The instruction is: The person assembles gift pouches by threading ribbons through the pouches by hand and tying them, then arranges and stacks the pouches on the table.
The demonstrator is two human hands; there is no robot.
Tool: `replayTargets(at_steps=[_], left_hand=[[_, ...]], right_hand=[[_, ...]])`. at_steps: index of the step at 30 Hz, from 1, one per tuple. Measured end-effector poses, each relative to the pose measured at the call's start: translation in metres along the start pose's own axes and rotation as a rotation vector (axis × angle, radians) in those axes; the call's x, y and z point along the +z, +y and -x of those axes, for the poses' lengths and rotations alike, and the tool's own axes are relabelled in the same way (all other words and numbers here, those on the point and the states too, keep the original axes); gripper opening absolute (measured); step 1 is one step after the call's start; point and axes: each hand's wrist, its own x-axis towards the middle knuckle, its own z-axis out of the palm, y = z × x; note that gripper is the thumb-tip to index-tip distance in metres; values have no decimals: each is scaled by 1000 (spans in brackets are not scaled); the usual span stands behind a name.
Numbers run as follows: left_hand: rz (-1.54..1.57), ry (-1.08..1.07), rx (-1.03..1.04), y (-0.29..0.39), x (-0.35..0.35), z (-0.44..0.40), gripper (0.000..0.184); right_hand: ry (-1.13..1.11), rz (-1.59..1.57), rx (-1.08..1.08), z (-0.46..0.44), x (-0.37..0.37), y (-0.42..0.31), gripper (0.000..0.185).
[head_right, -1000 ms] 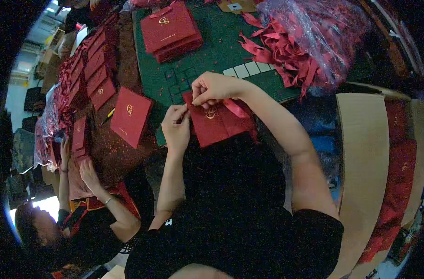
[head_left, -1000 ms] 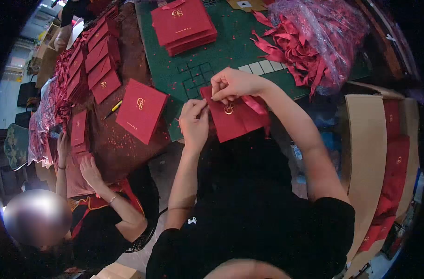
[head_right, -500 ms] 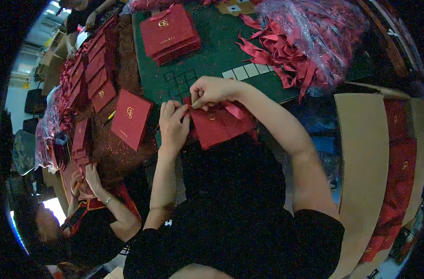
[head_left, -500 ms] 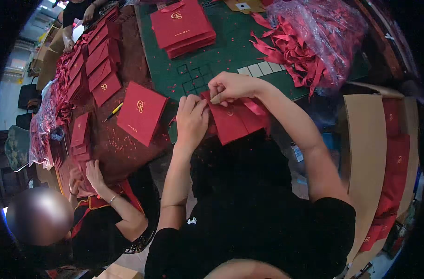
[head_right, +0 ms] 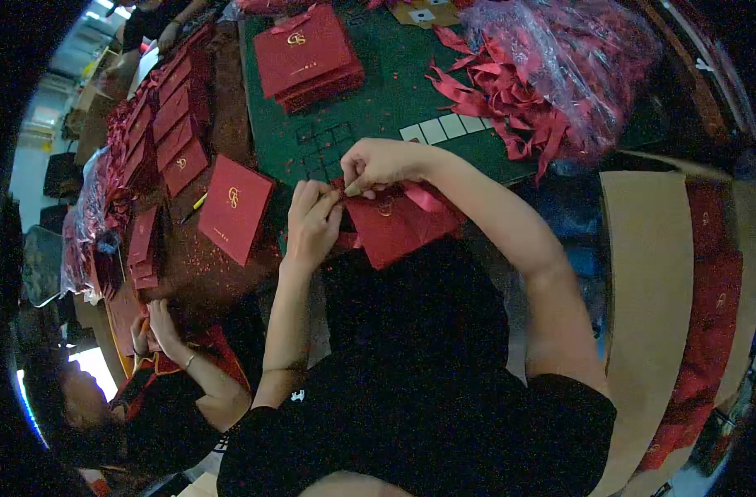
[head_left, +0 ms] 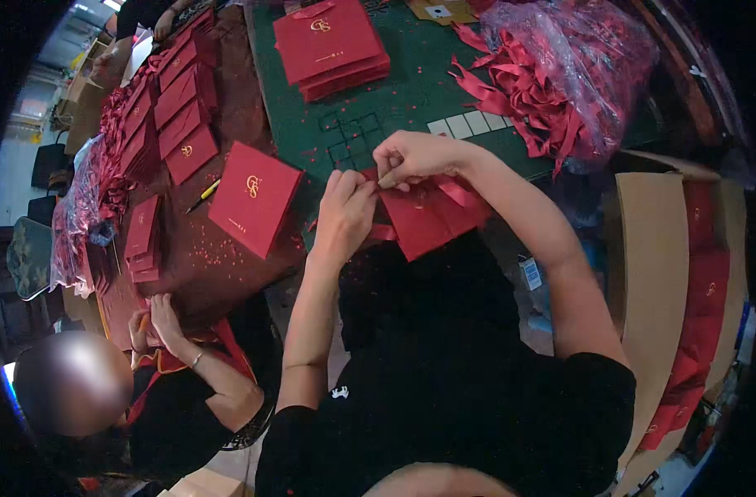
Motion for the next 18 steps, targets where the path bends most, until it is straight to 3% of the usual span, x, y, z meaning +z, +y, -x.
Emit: replayTargets(at_steps=[4, 11, 18], left_hand=[[31, 59, -42, 4, 6, 2, 19], [-256, 11, -25, 14, -3, 5, 17], [-452, -22, -103, 13, -31, 20, 10]], right_hand=[[8, -52, -106, -2, 4, 8, 14], [-104, -91, 5, 9, -1, -7, 20], [-62, -112, 21, 10, -4, -2, 27]])
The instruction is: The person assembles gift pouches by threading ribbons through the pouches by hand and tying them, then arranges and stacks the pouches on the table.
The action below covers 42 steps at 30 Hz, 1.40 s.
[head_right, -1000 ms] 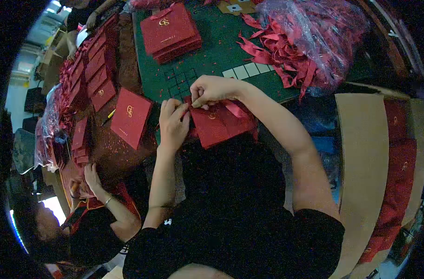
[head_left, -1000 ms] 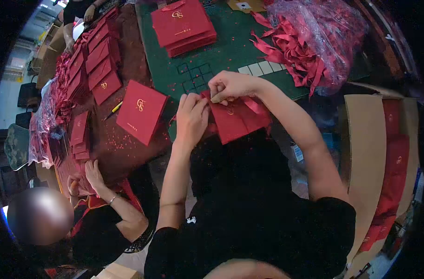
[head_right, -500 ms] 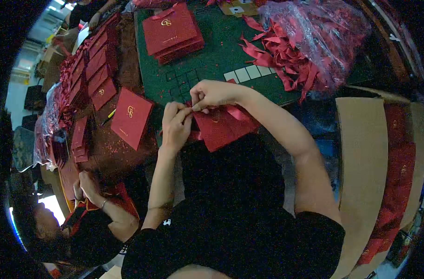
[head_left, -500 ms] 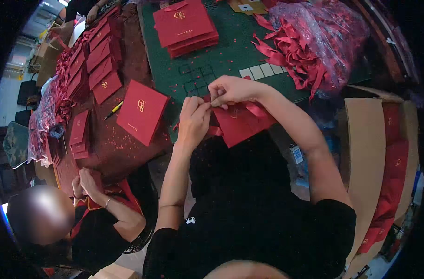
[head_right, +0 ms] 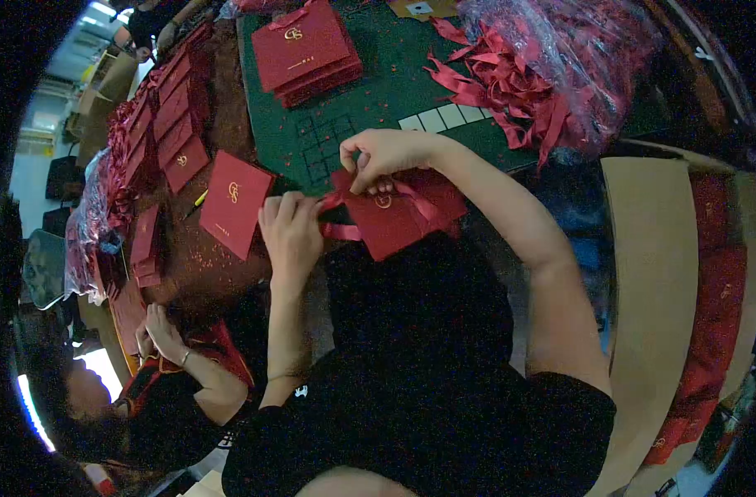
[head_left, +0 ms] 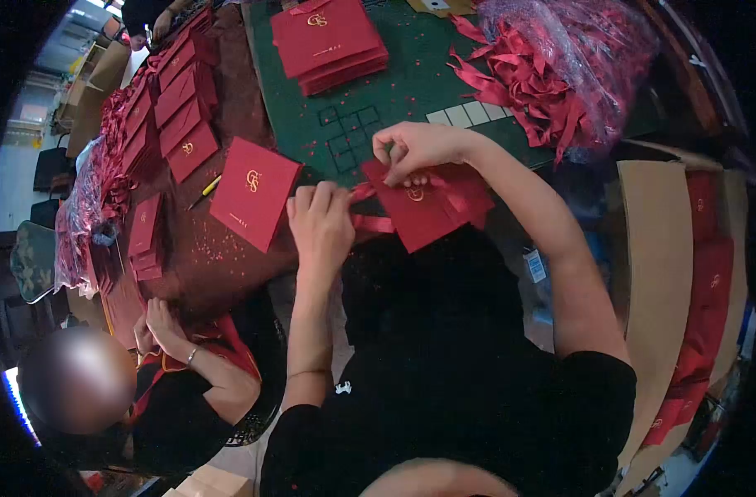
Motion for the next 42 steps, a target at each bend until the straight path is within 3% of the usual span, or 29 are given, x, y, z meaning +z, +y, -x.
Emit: replayTargets(at_steps=[5, 9, 12, 15, 17, 18, 20, 21, 27, 34, 39, 41, 42], left_hand=[[-168, -27, -56, -21, -29, 28, 9], [-126, 0, -108, -19, -29, 33, 8], [-27, -18, -182, -15, -24, 36, 16], [-6, 244, -254, 15, -20, 35, 40], [258, 189, -159, 38, -14, 38, 40], [403, 12, -142, 47, -10, 38, 53], [385, -232, -175, 62, 2, 32, 59], [181, -316, -115, 63, 8, 33, 64], [52, -271, -117, 57, 16, 24, 61], [87, -247, -123, 49, 18, 11, 58], [100, -273, -111, 47, 16, 8, 58], [106, -277, -107, 46, 14, 7, 58], [106, -277, -107, 46, 15, 6, 58]], right_hand=[[-16, 9, -8, -4, 1, 6, 24], [23, 57, -16, -3, 5, 4, 24], [27, 71, -19, -4, 4, 9, 25], [33, 86, -13, -3, 6, 6, 26], [35, 86, -2, -2, 8, 5, 26], [46, 63, -2, -2, 9, 6, 26], [65, 10, -27, 1, 10, 4, 25], [74, -22, -54, 4, 11, 2, 24], [289, -295, -295, 61, 22, -10, 33], [286, -530, 3, 110, 72, 25, 56], [53, -437, 126, 117, 101, 32, 18], [23, -287, 153, 114, 99, 31, 15], [35, -218, -78, 113, 98, 31, 13]])
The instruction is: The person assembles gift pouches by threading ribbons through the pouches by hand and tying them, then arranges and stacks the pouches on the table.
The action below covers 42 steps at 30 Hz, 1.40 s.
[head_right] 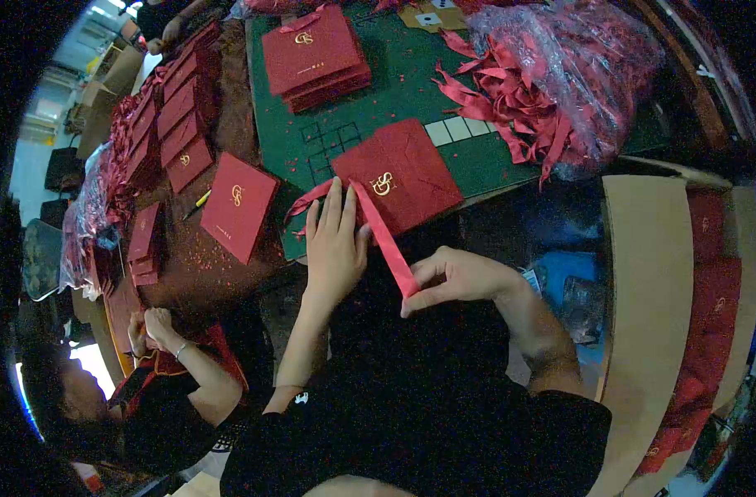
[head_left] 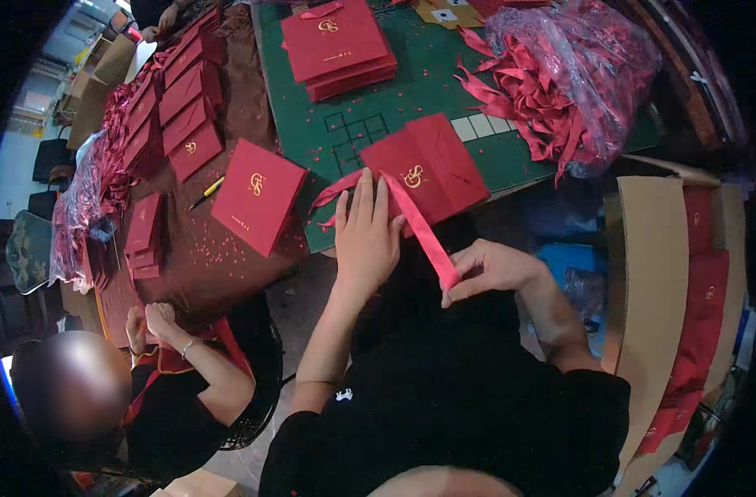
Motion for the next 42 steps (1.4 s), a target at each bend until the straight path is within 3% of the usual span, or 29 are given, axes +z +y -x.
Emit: replayTargets(at_steps=[1, 3, 4, 5, 7, 8, 11, 12, 16, 20, 30, 39, 42], left_hand=[[27, 12, 2, -1, 1, 0, 59], [65, 25, 5, -3, 3, 0, 60], [77, 24, 6, -4, 3, 0, 61], [128, 72, 15, -4, 2, 1, 64], [170, 164, 1, -4, 4, 4, 66], [147, 215, -35, -2, 4, 6, 58], [231, 266, -52, -4, 11, 15, 44], [257, 278, -82, -2, 13, 15, 32], [309, 293, -105, 2, 14, 16, 28], [354, 287, -165, 4, 14, 13, 25], [457, 285, -238, 5, 14, 10, 27], [479, 295, -217, 4, 17, 11, 19], [346, 310, -167, 11, 5, 6, 21]], right_hand=[[-16, 66, -231, -1, -2, 0, 13], [89, -64, -265, -1, -9, -6, 14], [83, -374, -185, 1, -16, -4, 17], [127, -467, -398, -10, -18, -4, 20], [450, -277, -410, -25, -24, -17, 21], [524, -242, -412, -33, -30, -15, 17], [560, -113, -391, -54, -35, -8, 13], [547, -94, -317, -56, -35, -7, 12], [568, -42, -177, -64, -35, -1, 15], [521, -102, -249, -63, -37, -1, 11], [439, -36, -146, -67, -36, -3, 9], [466, 58, -131, -73, -27, -2, 7], [455, 138, -125, -75, -32, -5, 9]])
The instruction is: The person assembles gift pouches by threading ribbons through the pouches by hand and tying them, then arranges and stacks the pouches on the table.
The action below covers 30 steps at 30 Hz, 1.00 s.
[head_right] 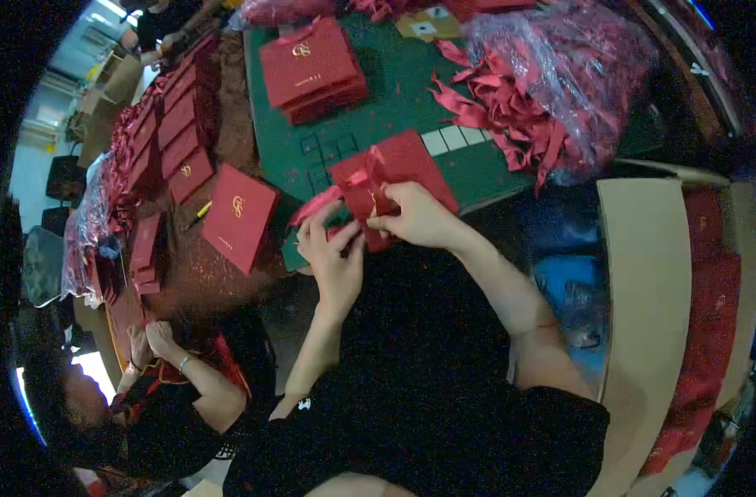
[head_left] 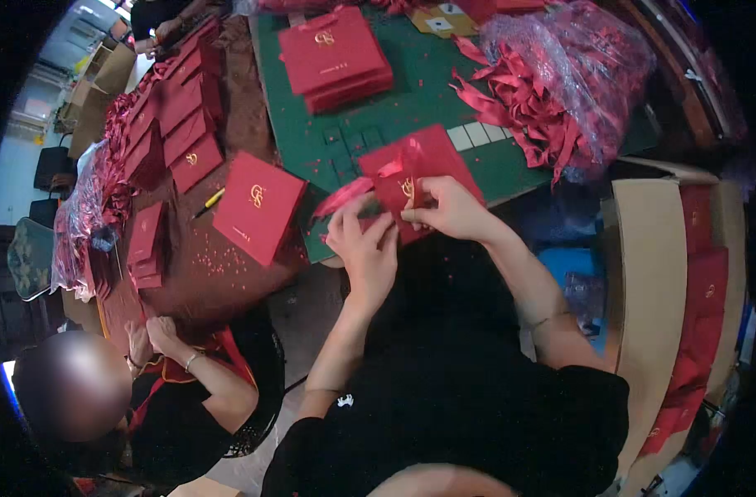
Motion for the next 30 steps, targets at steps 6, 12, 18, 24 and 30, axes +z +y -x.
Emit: replayTargets(at_steps=[6, 12, 18, 24, 30], left_hand=[[-1, 4, 201, -12, 2, -2, 31], [52, 12, 265, -12, 4, -4, 31], [-33, -73, 276, -1, 5, -1, 23], [55, 32, 222, 3, -9, -4, 21], [224, -9, 77, 12, -31, -7, 18]], right_hand=[[-68, 739, -173, -4, -4, -19, 23], [-288, 604, -130, -20, -18, -16, 28], [-485, 227, 116, -16, -27, -18, 16], [-135, 344, -186, 42, -8, -56, 57], [278, 1265, -740, 65, -14, -38, 53]])
